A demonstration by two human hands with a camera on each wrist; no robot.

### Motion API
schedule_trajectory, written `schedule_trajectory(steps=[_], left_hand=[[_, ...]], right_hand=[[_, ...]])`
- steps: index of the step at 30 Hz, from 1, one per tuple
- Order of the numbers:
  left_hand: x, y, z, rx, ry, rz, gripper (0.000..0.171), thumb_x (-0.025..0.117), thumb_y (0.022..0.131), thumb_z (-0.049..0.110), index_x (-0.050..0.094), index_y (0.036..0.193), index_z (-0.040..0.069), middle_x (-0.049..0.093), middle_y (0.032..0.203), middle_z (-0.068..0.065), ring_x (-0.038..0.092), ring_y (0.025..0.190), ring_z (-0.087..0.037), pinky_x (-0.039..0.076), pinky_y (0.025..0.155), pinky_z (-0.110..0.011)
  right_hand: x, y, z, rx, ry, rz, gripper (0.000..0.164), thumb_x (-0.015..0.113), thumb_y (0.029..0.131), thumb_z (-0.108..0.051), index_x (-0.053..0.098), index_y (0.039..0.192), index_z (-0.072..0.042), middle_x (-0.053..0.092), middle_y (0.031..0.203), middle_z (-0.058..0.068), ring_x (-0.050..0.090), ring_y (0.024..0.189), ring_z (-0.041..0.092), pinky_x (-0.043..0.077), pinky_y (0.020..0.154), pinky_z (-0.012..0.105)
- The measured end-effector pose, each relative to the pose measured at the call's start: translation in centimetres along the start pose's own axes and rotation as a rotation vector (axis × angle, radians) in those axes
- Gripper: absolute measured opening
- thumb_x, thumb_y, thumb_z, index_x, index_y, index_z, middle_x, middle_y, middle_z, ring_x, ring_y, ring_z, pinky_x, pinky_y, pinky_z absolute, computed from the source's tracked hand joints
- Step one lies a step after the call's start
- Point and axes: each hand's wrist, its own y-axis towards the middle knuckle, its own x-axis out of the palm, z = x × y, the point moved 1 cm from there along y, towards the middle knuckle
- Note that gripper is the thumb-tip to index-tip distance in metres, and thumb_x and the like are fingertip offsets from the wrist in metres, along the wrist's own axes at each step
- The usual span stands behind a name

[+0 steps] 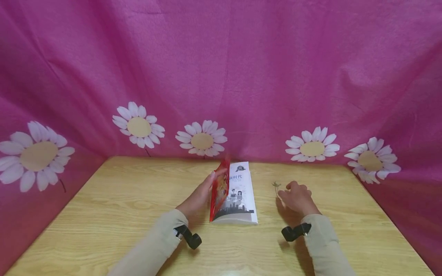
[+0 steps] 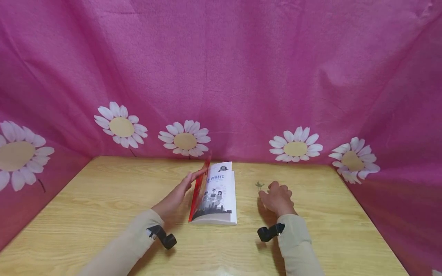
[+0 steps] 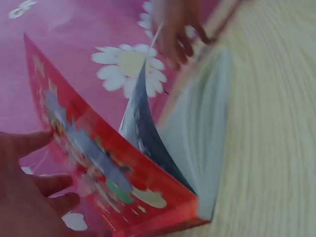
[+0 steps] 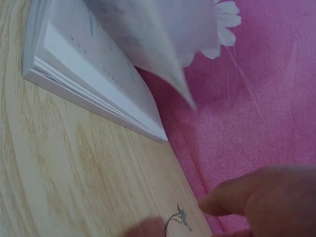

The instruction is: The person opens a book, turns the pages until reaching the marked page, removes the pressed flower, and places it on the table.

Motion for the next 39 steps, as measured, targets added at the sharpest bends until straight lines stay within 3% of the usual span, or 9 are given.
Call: schedule_trajectory(steps=[4,8,12,16,20,27,32,39], left_hand=[[0.8,0.7,-0.8,-0.049,0.347,-0.059,0.058,0.034,0.097,0.061,0.035,0.149,0.036,0.022,0.157,0.0,0.022,0.141,-0.027,0.016,0.112,-0.062],[1.1,1.3,-1.4,-0.015,0.676,-0.134,0.069,0.047,0.09,0.064,0.036,0.15,0.032,0.016,0.16,-0.007,0.008,0.147,-0.028,0.0,0.115,-0.058],[1.3,1.4,-1.4,-0.039,0.836,-0.204,0.079,0.057,0.084,0.065,0.034,0.151,0.031,0.014,0.161,-0.009,0.004,0.148,-0.031,-0.002,0.114,-0.061],[1.5,1.6,-1.6,-0.065,0.9,-0.232,0.082,0.063,0.08,0.063,0.034,0.151,0.032,0.017,0.16,-0.009,0.006,0.147,-0.033,0.0,0.113,-0.062],[1.6,1.7,-1.8,-0.078,0.933,-0.241,0.084,0.064,0.079,0.064,0.033,0.151,0.033,0.017,0.16,-0.008,0.008,0.147,-0.032,0.002,0.113,-0.062],[1.7,1.7,-1.5,-0.083,0.946,-0.246,0.083,0.066,0.079,0.06,0.034,0.151,0.032,0.016,0.16,-0.01,0.006,0.147,-0.033,0.002,0.112,-0.065],[1.7,1.6,-1.6,-0.074,0.935,-0.239,0.083,0.066,0.079,0.061,0.034,0.15,0.031,0.015,0.161,-0.01,0.005,0.147,-0.034,0.002,0.111,-0.066],[1.8,1.9,-2.1,-0.069,0.918,-0.223,0.085,0.065,0.078,0.064,0.035,0.15,0.032,0.015,0.161,-0.009,0.003,0.147,-0.033,0.003,0.111,-0.067]], right_hand=[[0.3,0.0,0.3,-0.024,-0.007,0.021,0.053,0.052,0.091,-0.033,0.047,0.121,0.01,0.043,0.12,0.037,0.037,0.106,0.053,0.04,0.085,0.057],[0.4,0.1,0.2,-0.057,-0.004,0.065,0.051,0.052,0.091,-0.032,0.049,0.121,0.01,0.043,0.122,0.038,0.037,0.11,0.055,0.039,0.088,0.058],[0.8,-0.1,-0.7,-0.137,0.045,0.099,0.048,0.054,0.094,-0.029,0.049,0.122,0.01,0.044,0.126,0.034,0.042,0.114,0.048,0.04,0.094,0.058],[1.8,-0.2,-1.9,-0.284,0.102,0.09,0.048,0.058,0.096,-0.028,0.047,0.127,0.006,0.047,0.131,0.027,0.048,0.118,0.041,0.04,0.099,0.056],[3.0,-0.4,-3.1,-0.373,0.149,0.0,0.06,0.064,0.092,-0.033,0.041,0.138,-0.001,0.045,0.14,0.021,0.041,0.131,0.04,0.035,0.105,0.058],[4.9,-0.8,-4.5,-0.422,0.168,-0.128,0.075,0.073,0.085,-0.039,0.04,0.144,-0.008,0.035,0.151,0.013,0.031,0.139,0.035,0.034,0.106,0.058],[6.0,-0.7,-4.6,-0.455,0.092,-0.182,0.083,0.074,0.08,-0.048,0.04,0.146,-0.011,0.027,0.156,0.011,0.026,0.142,0.034,0.034,0.107,0.056],[6.5,-0.7,-4.4,-0.425,0.025,-0.216,0.095,0.072,0.076,-0.059,0.033,0.151,-0.016,0.022,0.159,0.006,0.012,0.147,0.034,0.021,0.112,0.059]])
